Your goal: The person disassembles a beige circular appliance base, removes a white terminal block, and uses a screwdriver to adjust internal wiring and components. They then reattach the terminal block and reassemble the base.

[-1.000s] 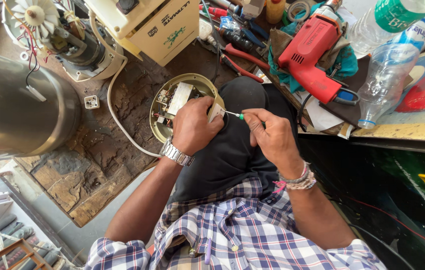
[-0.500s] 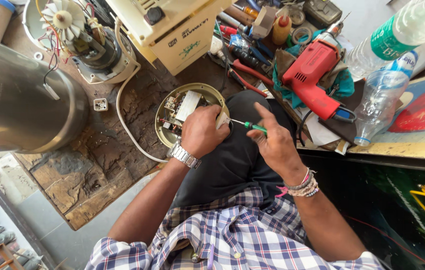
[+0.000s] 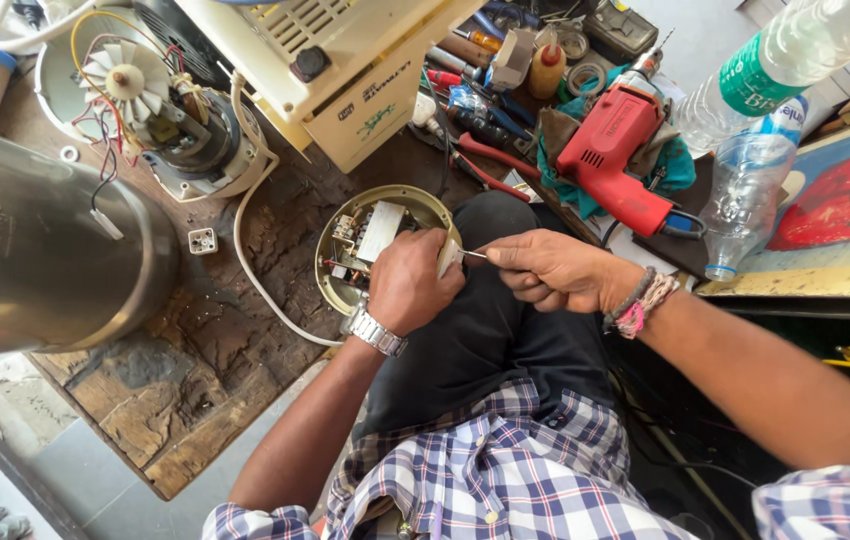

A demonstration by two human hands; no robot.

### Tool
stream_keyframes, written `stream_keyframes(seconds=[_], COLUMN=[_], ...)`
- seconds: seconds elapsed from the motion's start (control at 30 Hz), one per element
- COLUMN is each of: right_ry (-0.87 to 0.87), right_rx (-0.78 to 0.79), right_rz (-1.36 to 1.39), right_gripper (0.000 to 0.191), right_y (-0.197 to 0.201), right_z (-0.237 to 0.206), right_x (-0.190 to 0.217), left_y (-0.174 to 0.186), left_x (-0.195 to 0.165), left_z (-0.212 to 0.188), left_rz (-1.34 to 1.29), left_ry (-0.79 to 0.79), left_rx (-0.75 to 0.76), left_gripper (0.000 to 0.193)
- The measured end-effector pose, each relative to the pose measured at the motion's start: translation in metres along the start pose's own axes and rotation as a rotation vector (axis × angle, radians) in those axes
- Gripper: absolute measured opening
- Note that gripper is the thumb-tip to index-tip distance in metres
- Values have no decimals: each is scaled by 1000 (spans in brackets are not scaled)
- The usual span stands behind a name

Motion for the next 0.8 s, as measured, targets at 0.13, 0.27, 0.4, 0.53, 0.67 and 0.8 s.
stream_keyframes(seconds=[0.13, 0.27, 0.4, 0.53, 0.67, 0.8], right_ry=[1315, 1413, 170, 908, 1364, 985], right_rx=[-378, -527, -403, -374, -549, -776], right_rz=[-1515, -1791, -566, -1186, -1879, -1872], right_gripper=[25, 26, 28, 27, 32, 40], right_y=[-35, -56, -20, -51, -76, -64], right_z=[-33, -50, -7, -19, -41, -33], right_x=[40, 44, 37, 76, 64, 55], left_y=[1, 2, 8, 7, 5, 3], left_x=[2, 6, 11, 13, 16, 17], left_z=[2, 3, 8, 11, 12, 13], left_rz=[-31, -4, -22, -39, -45, -47], left_ry=[-36, -2, -8, -8, 13, 36], left_rx=[-43, -42, -50, -49, -71, -59], left_gripper=[23, 28, 20, 18, 18, 21])
Point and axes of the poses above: each hand's wrist, its own z-axis towards the middle knuckle, its own y-axis out of the back of the hand, x = y × z, the point moved 6 cm from there along z, towards the middle knuckle, and after that the axes turned 6 degrees about -x, right-handed, at the moved point
